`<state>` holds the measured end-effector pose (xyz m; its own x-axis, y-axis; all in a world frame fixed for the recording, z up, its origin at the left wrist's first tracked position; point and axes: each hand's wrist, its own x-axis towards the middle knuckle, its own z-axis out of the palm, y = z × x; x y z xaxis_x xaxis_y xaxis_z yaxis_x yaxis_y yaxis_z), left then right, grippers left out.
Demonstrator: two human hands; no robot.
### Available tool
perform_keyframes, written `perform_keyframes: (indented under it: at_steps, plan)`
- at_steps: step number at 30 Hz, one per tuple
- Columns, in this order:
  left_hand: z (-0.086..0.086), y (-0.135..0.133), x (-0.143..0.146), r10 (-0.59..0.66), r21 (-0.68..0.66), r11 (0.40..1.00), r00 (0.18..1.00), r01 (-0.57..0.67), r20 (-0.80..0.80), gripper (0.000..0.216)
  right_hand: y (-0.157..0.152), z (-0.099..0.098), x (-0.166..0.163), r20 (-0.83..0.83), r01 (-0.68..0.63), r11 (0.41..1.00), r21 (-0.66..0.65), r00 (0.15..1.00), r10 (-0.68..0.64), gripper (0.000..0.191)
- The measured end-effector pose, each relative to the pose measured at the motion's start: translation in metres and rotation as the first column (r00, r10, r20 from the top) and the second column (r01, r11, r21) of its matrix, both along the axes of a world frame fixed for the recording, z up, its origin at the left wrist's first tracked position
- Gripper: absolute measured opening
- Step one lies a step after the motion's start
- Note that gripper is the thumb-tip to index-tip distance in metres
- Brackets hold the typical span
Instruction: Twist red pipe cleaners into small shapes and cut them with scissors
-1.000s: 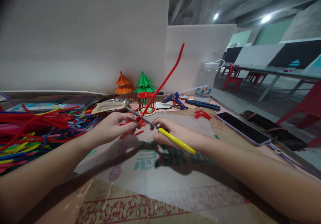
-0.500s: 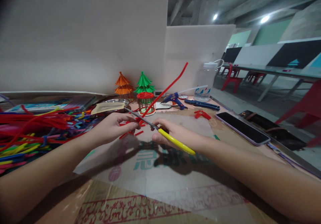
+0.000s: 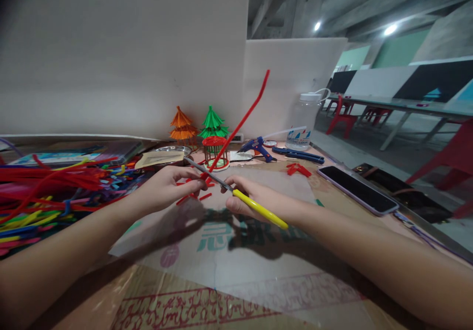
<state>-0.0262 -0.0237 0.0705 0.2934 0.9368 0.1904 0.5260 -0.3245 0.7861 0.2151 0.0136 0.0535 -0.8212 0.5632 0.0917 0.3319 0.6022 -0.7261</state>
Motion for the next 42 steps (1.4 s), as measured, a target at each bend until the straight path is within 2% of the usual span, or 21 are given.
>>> perform_keyframes:
  at_steps: [11,24,36,40,42]
  plan:
    - [-0.0004,0.0006,-0.0007,0.001,0.024,1.000,1.000,-0.001,-0.009,0.021,0.0010,-0.0021,0.0022,-0.017,-0.020,1.000,-0.024,1.000,0.020,0.033]
    - [0.0004,0.0002,0.0011,-0.002,-0.001,1.000,1.000,0.002,0.000,0.022,-0.0038,0.0032,-0.0001,0.018,0.023,1.000,0.001,1.000,-0.023,0.038]
    - [-0.0008,0.0019,0.0011,-0.009,-0.002,1.000,1.000,0.009,-0.005,0.023,-0.0027,-0.0042,-0.0030,-0.040,0.041,0.993,-0.112,0.998,-0.046,0.046]
    - [-0.0032,0.0024,0.0006,0.009,0.003,1.000,1.000,-0.009,-0.028,0.028,-0.0042,-0.0035,-0.0069,-0.017,0.113,0.981,-0.157,0.993,-0.117,0.051]
    - [-0.0069,0.0047,-0.0010,-0.008,-0.007,1.000,0.999,0.008,-0.046,0.031,-0.0012,-0.0023,-0.0078,0.011,0.179,0.976,-0.126,0.984,-0.179,0.051]
